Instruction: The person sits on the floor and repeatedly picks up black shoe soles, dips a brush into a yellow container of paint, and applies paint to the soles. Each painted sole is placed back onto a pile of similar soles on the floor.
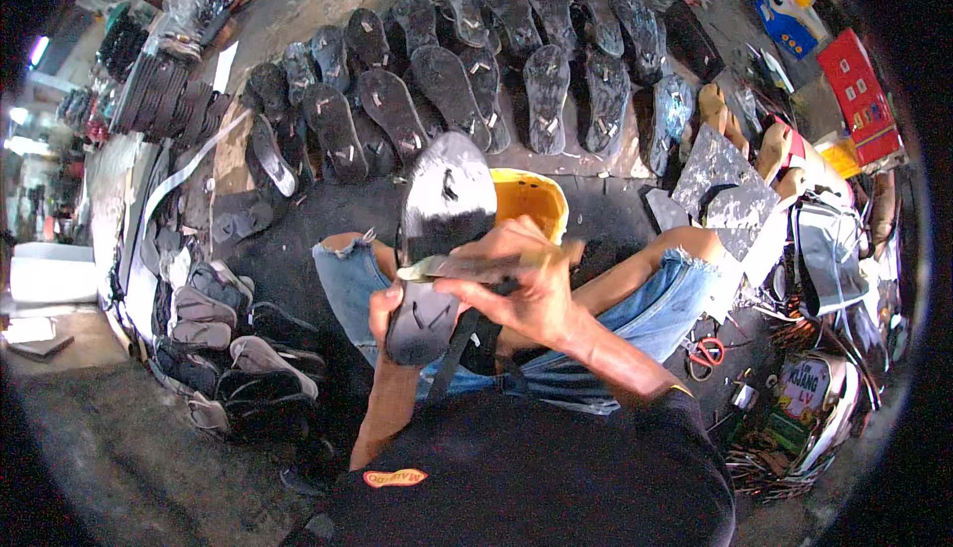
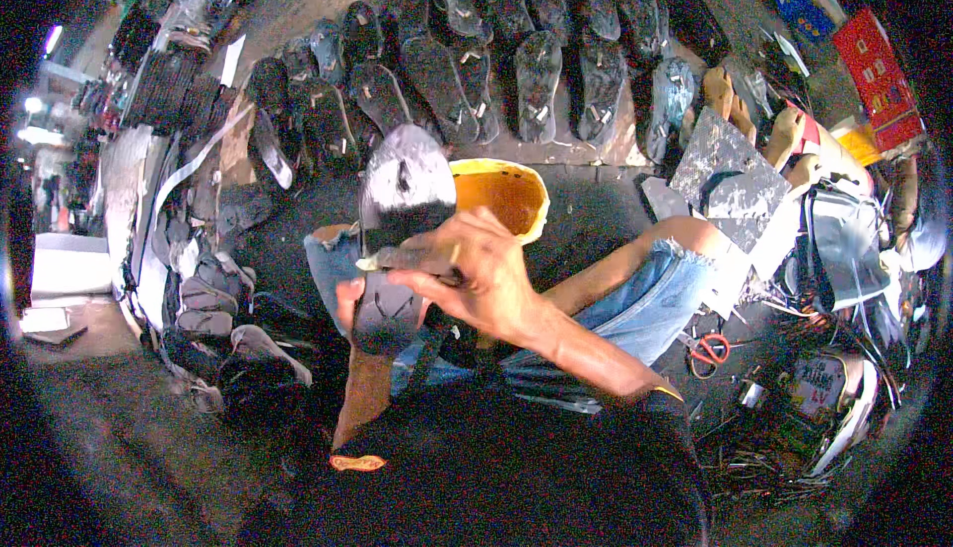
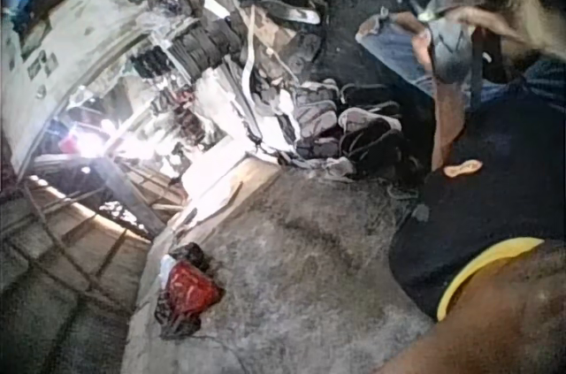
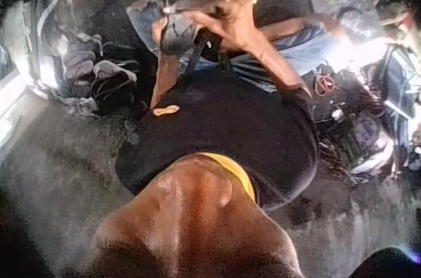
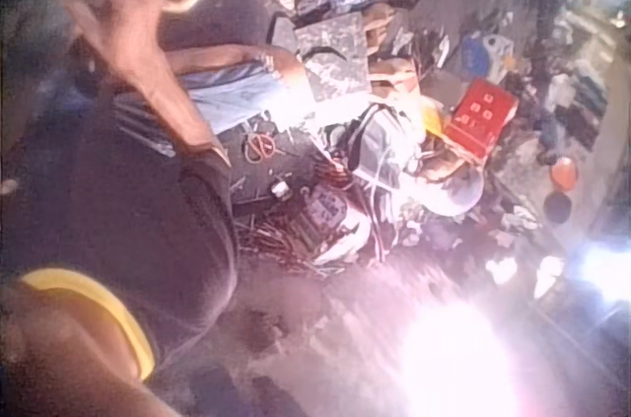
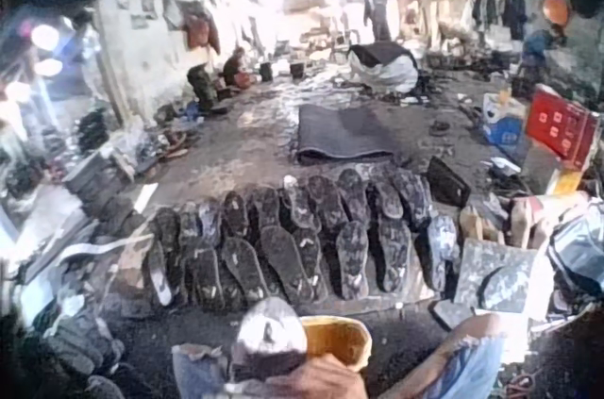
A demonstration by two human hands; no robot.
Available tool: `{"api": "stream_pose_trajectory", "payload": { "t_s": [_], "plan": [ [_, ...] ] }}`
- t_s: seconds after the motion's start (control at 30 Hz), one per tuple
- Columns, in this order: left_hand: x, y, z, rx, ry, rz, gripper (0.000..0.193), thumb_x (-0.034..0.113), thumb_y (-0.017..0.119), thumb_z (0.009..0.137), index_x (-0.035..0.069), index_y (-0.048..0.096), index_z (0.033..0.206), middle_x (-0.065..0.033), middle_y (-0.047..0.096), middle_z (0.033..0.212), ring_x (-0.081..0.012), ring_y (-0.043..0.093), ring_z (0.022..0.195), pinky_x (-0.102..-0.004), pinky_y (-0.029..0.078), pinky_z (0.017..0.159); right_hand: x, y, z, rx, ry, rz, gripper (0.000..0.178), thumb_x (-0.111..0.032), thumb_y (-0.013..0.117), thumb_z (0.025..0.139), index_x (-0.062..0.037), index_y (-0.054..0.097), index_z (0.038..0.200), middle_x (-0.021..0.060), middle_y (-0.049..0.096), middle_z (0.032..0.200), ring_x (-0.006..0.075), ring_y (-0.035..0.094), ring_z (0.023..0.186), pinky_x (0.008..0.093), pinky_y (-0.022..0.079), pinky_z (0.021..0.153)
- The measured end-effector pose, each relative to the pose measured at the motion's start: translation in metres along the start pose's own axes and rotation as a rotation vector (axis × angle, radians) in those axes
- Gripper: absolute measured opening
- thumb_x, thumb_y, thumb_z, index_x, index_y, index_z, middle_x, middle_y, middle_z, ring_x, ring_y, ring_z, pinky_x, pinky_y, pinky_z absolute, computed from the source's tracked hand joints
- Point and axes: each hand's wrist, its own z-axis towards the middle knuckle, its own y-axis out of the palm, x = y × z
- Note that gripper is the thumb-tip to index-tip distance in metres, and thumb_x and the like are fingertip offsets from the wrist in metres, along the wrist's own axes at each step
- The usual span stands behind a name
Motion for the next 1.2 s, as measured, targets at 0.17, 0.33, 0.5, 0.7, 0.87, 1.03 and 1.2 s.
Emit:
{"api": "stream_pose_trajectory", "payload": {
  "t_s": [0.17, 0.33, 0.5, 0.7, 0.87, 1.03, 1.2],
  "plan": [
    [-0.004, -0.003, 0.007, -0.121, -0.074, -0.15, 0.075, 0.037, 0.062, 0.084, -0.007, 0.051, 0.143, -0.0272, 0.063, 0.135, -0.0399, 0.067, 0.116, -0.0567, 0.053, 0.099, 0.031, -0.051, 0.074, 0.347, 0.261, -0.006, 0.029, -0.025, 0.091, 0.081, -0.0049, 0.077, 0.096, 0.0144, 0.078, 0.086, 0.0287, 0.075, 0.076, 0.0407, 0.059, 0.073],
    [-0.008, 0.004, 0.003, -0.174, -0.11, -0.048, 0.079, 0.035, 0.061, 0.088, -0.005, 0.042, 0.152, -0.0289, 0.057, 0.146, -0.043, 0.063, 0.128, -0.0586, 0.052, 0.107, 0.055, -0.063, 0.076, 0.189, 0.153, -0.228, 0.037, -0.035, 0.091, 0.081, -0.0055, 0.074, 0.095, 0.0146, 0.076, 0.085, 0.0317, 0.073, 0.075, 0.0435, 0.057, 0.07],
    [-0.007, 0.013, 0.022, -0.092, -0.093, -0.079, 0.065, 0.036, 0.056, 0.101, 0.002, 0.042, 0.155, -0.021, 0.059, 0.146, -0.0355, 0.065, 0.125, -0.0538, 0.053, 0.108, 0.012, -0.06, 0.046, 0.143, 0.233, 0.028, 0.024, -0.023, 0.089, 0.086, -0.0031, 0.079, 0.095, 0.0081, 0.077, 0.081, 0.0166, 0.07, 0.069, 0.0333, 0.055, 0.066],
    [-0.006, 0.037, 0.078, 0.011, 0.039, -0.042, 0.047, 0.039, 0.052, 0.109, 0.012, 0.052, 0.148, -0.0098, 0.068, 0.131, -0.0268, 0.07, 0.112, -0.0453, 0.059, 0.096, -0.011, 0.0, -0.022, 0.012, 0.1, 0.071, 0.02, -0.026, 0.088, 0.083, -0.0104, 0.075, 0.085, 0.0065, 0.072, 0.083, 0.0204, 0.069, 0.077, 0.0404, 0.054, 0.072],
    [-0.015, 0.011, 0.066, -0.144, 0.133, 0.038, 0.057, 0.047, 0.056, 0.106, 0.009, 0.054, 0.148, -0.0114, 0.067, 0.134, -0.0251, 0.071, 0.11, -0.0397, 0.061, 0.095, -0.033, -0.032, 0.038, -0.361, 0.507, 0.072, 0.038, -0.024, 0.057, 0.101, -0.0087, 0.041, 0.131, 0.0083, 0.048, 0.126, 0.0225, 0.057, 0.11, 0.0403, 0.047, 0.101],
    [-0.003, 0.053, 0.076, 0.092, 0.348, 0.501, 0.055, 0.037, 0.049, 0.11, 0.01, 0.042, 0.158, -0.0134, 0.063, 0.14, -0.0265, 0.067, 0.119, -0.0386, 0.059, 0.098, -0.015, 0.007, -0.02, 0.175, 0.378, -0.138, 0.036, -0.019, 0.089, 0.083, -0.0018, 0.07, 0.109, 0.0134, 0.067, 0.11, 0.0174, 0.068, 0.093, 0.0338, 0.054, 0.081],
    [-0.005, 0.036, 0.09, -0.06, 0.19, -0.072, 0.061, 0.045, 0.052, 0.105, 0.008, 0.047, 0.153, -0.0188, 0.06, 0.143, -0.0339, 0.063, 0.124, -0.0487, 0.054, 0.105, -0.006, 0.014, -0.009, 0.257, 0.165, -0.07, 0.026, -0.028, 0.092, 0.081, -0.0097, 0.08, 0.094, 0.0124, 0.071, 0.076, 0.0226, 0.067, 0.067, 0.0384, 0.052, 0.065]
  ]
}}
